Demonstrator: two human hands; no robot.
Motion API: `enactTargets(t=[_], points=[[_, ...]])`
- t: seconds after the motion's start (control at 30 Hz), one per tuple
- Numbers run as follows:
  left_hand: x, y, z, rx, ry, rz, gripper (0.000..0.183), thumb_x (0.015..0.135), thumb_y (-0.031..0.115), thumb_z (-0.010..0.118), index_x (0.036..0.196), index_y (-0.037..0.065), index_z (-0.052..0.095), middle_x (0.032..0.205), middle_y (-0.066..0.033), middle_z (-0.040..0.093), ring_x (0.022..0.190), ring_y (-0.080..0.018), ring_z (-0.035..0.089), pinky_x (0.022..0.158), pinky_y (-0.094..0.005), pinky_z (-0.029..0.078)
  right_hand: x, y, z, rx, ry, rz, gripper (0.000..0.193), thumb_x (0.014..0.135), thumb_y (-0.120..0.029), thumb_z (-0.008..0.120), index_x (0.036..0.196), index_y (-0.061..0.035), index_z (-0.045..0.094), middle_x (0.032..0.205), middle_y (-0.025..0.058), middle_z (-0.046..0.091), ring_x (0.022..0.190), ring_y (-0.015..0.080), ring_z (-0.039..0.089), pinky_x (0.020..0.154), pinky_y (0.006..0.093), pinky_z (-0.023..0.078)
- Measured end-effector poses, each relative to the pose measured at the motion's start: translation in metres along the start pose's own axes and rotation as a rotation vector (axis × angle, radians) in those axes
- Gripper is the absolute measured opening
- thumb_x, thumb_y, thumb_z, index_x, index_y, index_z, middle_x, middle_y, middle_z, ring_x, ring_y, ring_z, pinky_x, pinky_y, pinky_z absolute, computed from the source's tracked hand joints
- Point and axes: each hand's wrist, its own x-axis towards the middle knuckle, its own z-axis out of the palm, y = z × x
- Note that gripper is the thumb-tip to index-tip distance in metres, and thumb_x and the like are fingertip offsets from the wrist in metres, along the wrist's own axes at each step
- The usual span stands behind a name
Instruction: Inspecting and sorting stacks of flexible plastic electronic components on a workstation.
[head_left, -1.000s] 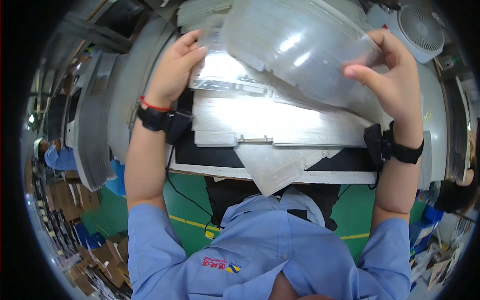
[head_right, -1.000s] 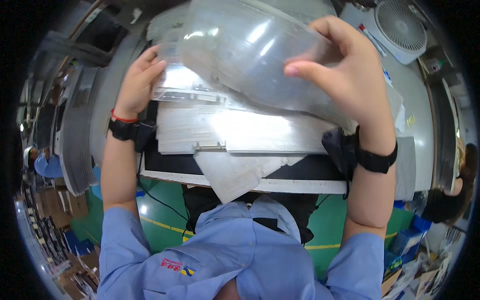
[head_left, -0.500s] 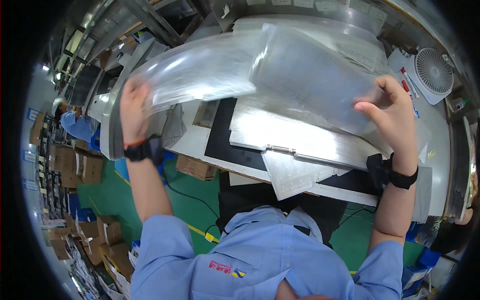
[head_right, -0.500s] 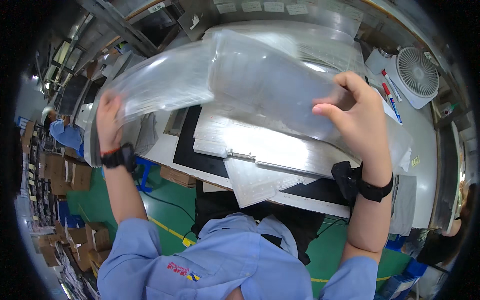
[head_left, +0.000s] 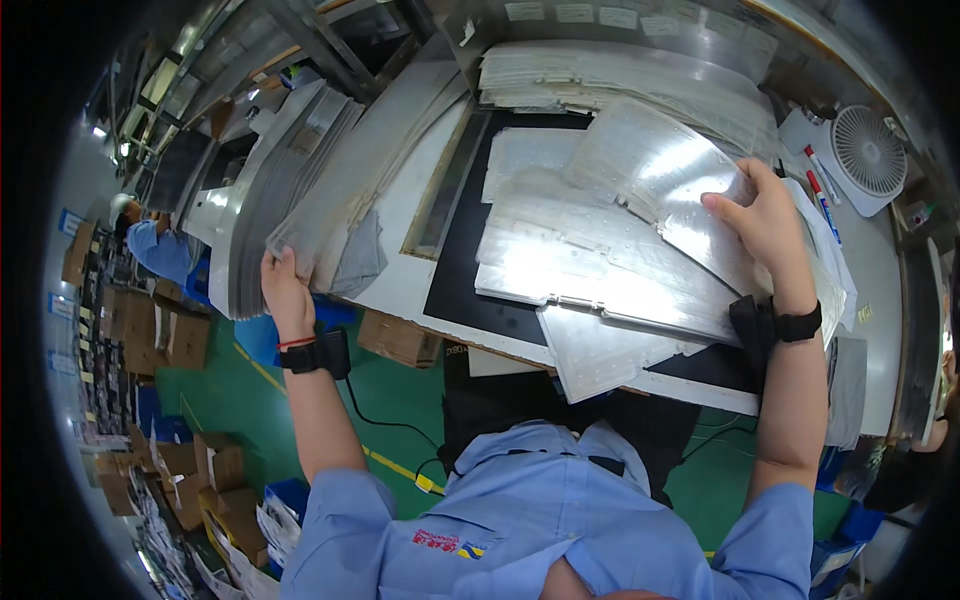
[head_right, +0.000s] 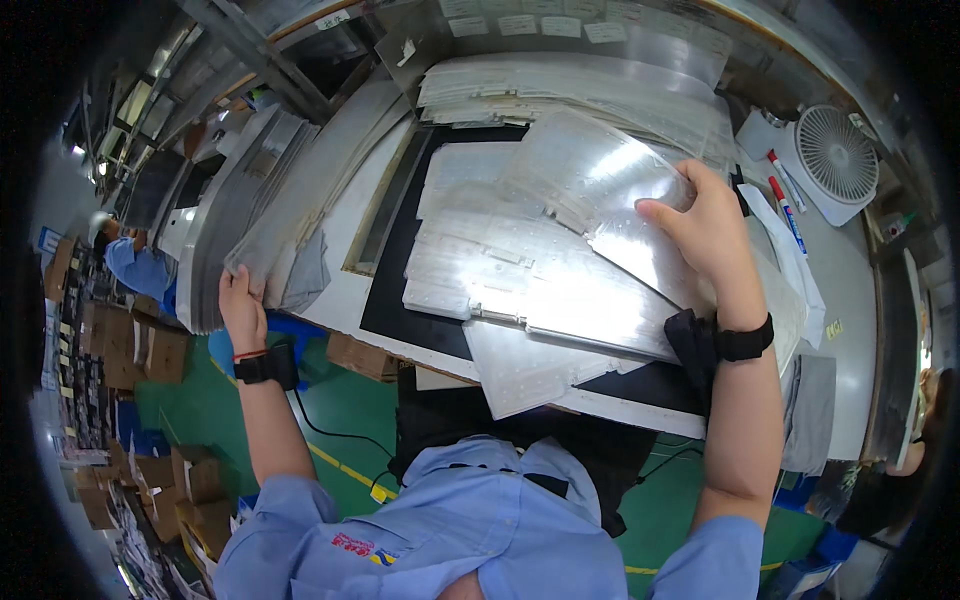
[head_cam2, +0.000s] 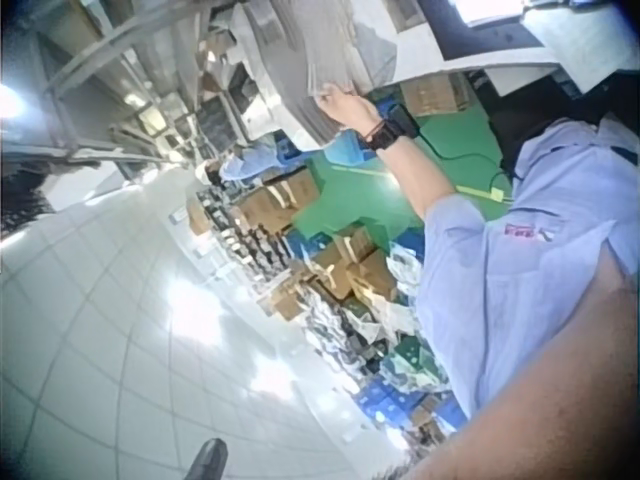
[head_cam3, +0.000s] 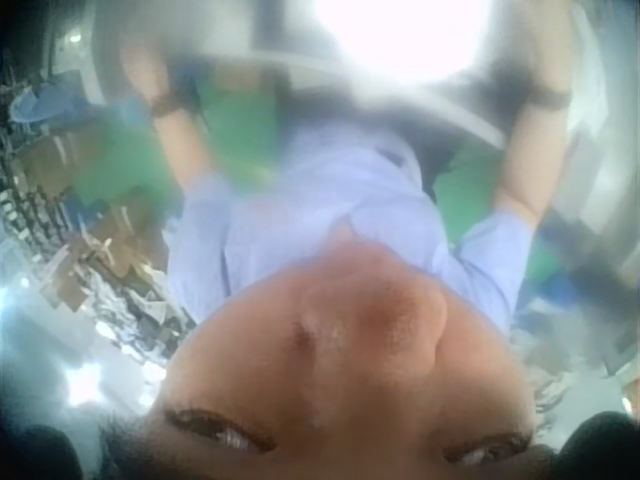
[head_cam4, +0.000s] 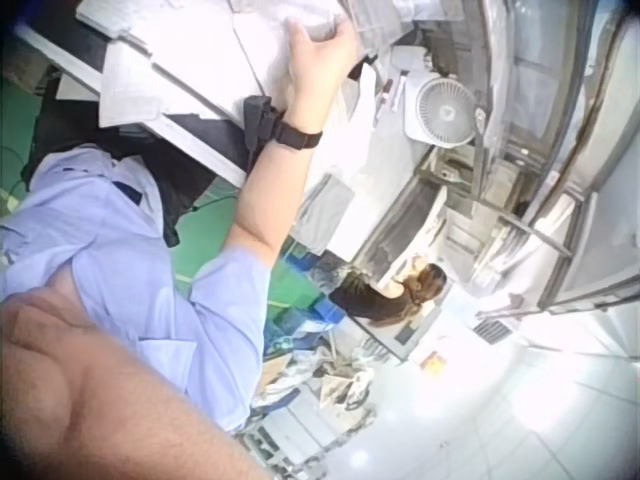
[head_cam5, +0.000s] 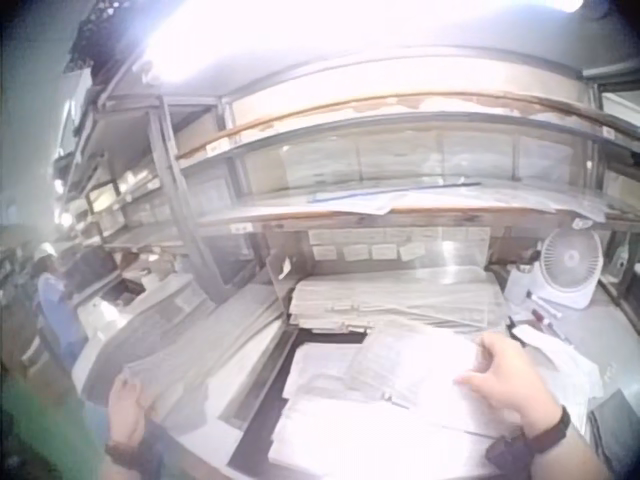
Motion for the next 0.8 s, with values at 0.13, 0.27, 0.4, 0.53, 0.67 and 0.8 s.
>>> enactTargets(t=[0.13, 0.27, 0.4, 0.53, 0.67, 0.8], points=[[0.006, 0.020, 0.030, 0.871, 0.423, 0.253, 0.055, 0.095, 0.021, 0.057, 0.140, -0.001, 0.035, 0.132, -0.0188, 0.048, 0.116, -0.0289, 0.050, 0.097, -0.0370, 0.042, 0.000, -0.003, 0.001, -0.062, -0.006, -0.024, 0.042, 0.068, -0.022, 0.080, 0.097, 0.0024, 0.062, 0.084, 0.0154, 0.065, 0.075, 0.0246, 0.061, 0.070, 0.0337, 0.048], [0.004, 0.042, 0.075, 0.468, 0.043, 0.443, 0.047, 0.096, 0.025, 0.056, 0.133, -0.001, 0.044, 0.131, -0.0173, 0.051, 0.117, -0.0266, 0.051, 0.097, -0.0351, 0.042, 0.002, 0.006, 0.005, -0.082, -0.020, -0.005, 0.045, 0.069, -0.025, 0.080, 0.099, 0.0034, 0.062, 0.086, 0.0172, 0.065, 0.076, 0.0269, 0.061, 0.071, 0.0351, 0.048], [-0.010, 0.073, 0.162, 0.115, -0.752, -0.014, 0.039, 0.100, 0.023, 0.046, 0.131, -0.001, 0.046, 0.127, -0.0141, 0.056, 0.115, -0.0193, 0.054, 0.098, -0.0311, 0.041, 0.004, 0.017, 0.008, -0.161, -0.038, 0.033, 0.049, 0.069, -0.029, 0.080, 0.100, 0.0038, 0.062, 0.088, 0.0181, 0.065, 0.078, 0.0273, 0.061, 0.072, 0.0356, 0.048], [-0.001, 0.071, 0.239, 0.318, -1.126, 0.092, 0.040, 0.101, 0.028, 0.046, 0.131, 0.002, 0.049, 0.125, -0.0109, 0.058, 0.112, -0.0176, 0.056, 0.096, -0.0312, 0.043, 0.006, 0.015, 0.008, -0.139, -0.075, 0.033, 0.051, 0.069, -0.032, 0.079, 0.101, 0.0038, 0.062, 0.088, 0.0180, 0.064, 0.079, 0.0269, 0.060, 0.073, 0.0355, 0.047], [-0.001, 0.034, 0.296, 0.402, -1.194, 0.007, 0.042, 0.100, 0.032, 0.047, 0.130, 0.003, 0.051, 0.124, -0.0106, 0.059, 0.112, -0.0169, 0.056, 0.095, -0.0308, 0.043, 0.005, 0.020, 0.009, -0.101, -0.042, 0.011, 0.049, 0.070, -0.032, 0.080, 0.098, 0.0034, 0.061, 0.085, 0.0155, 0.063, 0.076, 0.0252, 0.059, 0.071, 0.0344, 0.047], [-0.003, 0.000, 0.298, 0.501, -1.273, 0.041, 0.044, 0.100, 0.037, 0.044, 0.129, 0.004, 0.052, 0.119, -0.0083, 0.062, 0.101, -0.0133, 0.057, 0.090, -0.0278, 0.043, 0.004, 0.015, 0.005, -0.008, -0.029, 0.048, 0.044, 0.070, -0.029, 0.081, 0.096, 0.0013, 0.062, 0.083, 0.0099, 0.063, 0.075, 0.0187, 0.058, 0.069, 0.0301, 0.046]])
